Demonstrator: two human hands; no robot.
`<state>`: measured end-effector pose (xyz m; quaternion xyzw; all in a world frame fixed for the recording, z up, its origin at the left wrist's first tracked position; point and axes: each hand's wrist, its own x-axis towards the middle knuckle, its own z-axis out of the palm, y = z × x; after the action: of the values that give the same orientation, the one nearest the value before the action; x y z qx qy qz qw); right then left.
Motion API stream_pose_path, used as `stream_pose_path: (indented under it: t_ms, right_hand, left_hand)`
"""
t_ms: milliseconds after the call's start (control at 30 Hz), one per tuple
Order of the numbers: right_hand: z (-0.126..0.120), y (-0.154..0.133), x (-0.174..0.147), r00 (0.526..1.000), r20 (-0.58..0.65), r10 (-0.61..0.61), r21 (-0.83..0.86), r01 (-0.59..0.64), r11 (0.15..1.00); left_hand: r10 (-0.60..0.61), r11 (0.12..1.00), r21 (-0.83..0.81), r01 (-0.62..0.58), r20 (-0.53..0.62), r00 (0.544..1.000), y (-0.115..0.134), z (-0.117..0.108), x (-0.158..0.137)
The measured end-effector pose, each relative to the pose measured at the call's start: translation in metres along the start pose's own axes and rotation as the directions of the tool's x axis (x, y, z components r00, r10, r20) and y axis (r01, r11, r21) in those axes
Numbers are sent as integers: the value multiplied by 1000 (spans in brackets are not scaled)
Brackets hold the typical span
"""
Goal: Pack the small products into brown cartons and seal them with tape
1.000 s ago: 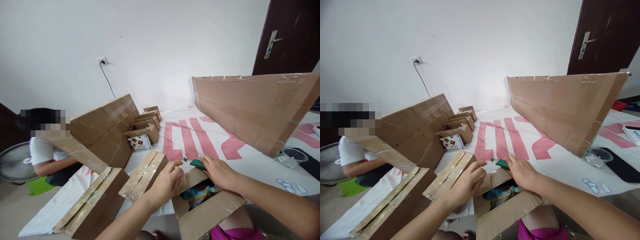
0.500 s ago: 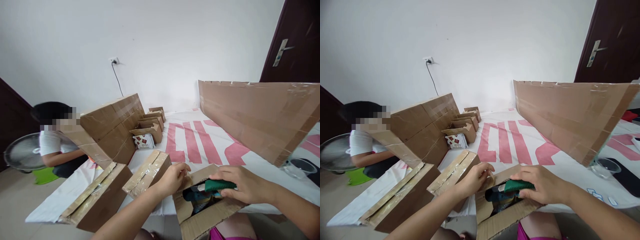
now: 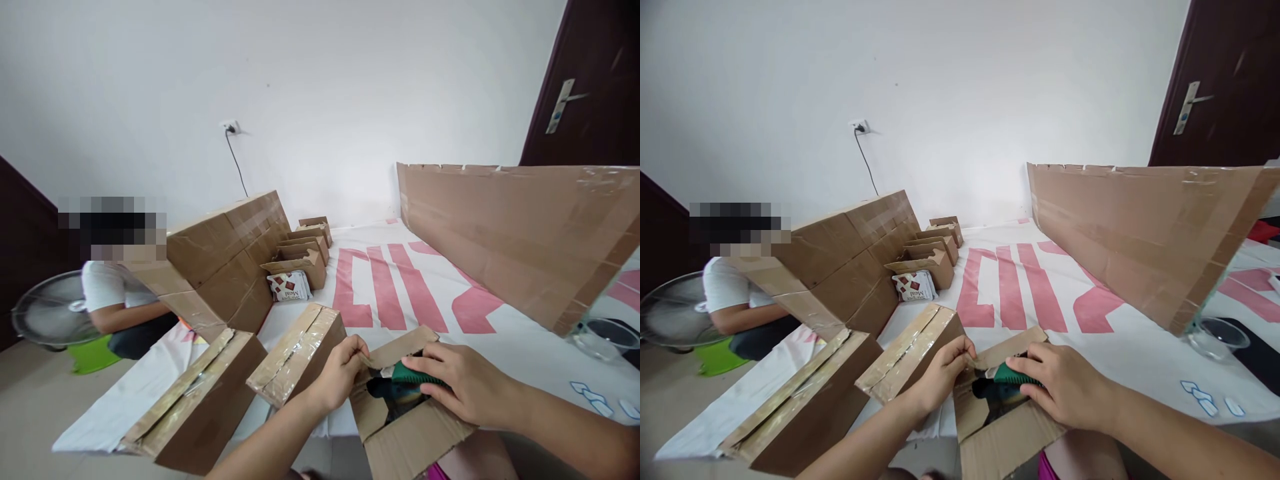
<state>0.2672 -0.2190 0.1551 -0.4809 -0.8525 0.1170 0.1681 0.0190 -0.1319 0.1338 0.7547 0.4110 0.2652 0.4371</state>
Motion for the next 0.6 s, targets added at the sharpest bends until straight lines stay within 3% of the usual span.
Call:
stream_pose_path:
  t_ms: [200, 333, 600]
  right_hand:
    - [15, -5, -1, 997, -66, 27, -41, -30, 999]
    - [17, -2, -1, 997, -71, 26, -14, -27, 1000]
    - [14, 9, -5, 996, -88, 3, -10, -4, 1000]
  left_hand:
    - [107, 990, 93, -103, -44, 993, -2, 2, -5]
    - [185, 972, 147, -182, -9, 983, -1, 2, -8]
    - [222, 968, 113, -223, 20, 975, -6, 0, -13]
